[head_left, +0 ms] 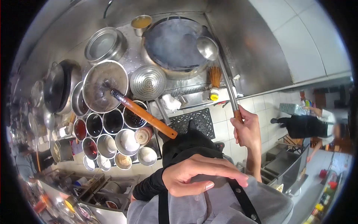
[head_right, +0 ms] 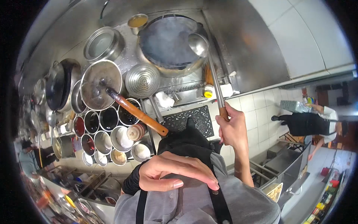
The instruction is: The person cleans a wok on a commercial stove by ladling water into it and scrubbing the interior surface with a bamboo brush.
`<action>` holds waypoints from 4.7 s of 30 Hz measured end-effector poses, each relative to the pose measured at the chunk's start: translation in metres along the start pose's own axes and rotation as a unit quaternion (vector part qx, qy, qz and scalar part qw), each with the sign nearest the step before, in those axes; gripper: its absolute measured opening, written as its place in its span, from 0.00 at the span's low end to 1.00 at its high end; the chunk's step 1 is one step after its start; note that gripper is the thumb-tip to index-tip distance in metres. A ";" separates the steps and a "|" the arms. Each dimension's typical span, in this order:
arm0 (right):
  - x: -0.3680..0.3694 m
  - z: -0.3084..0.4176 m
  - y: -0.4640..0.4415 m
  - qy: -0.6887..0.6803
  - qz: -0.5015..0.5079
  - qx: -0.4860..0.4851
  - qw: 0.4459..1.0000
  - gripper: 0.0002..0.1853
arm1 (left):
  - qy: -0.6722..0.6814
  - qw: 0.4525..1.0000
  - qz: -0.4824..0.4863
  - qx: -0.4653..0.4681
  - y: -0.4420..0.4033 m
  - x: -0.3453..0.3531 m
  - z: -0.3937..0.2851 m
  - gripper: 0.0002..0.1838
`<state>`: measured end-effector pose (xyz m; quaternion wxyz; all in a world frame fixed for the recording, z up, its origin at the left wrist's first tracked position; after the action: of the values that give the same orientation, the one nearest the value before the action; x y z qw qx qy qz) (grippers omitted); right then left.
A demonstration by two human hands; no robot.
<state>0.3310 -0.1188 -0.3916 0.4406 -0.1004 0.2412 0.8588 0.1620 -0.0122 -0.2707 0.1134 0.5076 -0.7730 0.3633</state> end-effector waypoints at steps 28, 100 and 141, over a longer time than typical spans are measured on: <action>0.602 0.161 -0.341 -0.485 0.375 0.192 0.766 0.09 | -0.052 0.959 -0.270 0.069 0.178 -0.041 -0.075 0.32; -0.007 -0.021 -0.016 0.072 0.007 -0.042 0.997 0.24 | -0.209 0.971 -0.057 -0.097 0.008 -0.022 0.059 0.35; 0.365 0.106 -0.163 -0.659 0.375 0.243 0.606 0.15 | -0.237 0.922 -0.268 -0.150 0.136 -0.088 0.005 0.32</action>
<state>0.2506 0.2736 -0.4931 0.1282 0.7021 0.1020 0.6930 0.0856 0.0765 -0.3832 0.0950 0.7441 -0.6578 0.0683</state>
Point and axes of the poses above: each hand's wrist, its own y-axis away from the middle knuckle, its own x-axis out of the palm, z = x × y, the point moved 10 cm from there along -y, towards the middle knuckle, and after that the axes turned 6 degrees about -x, right-handed, at the moved point
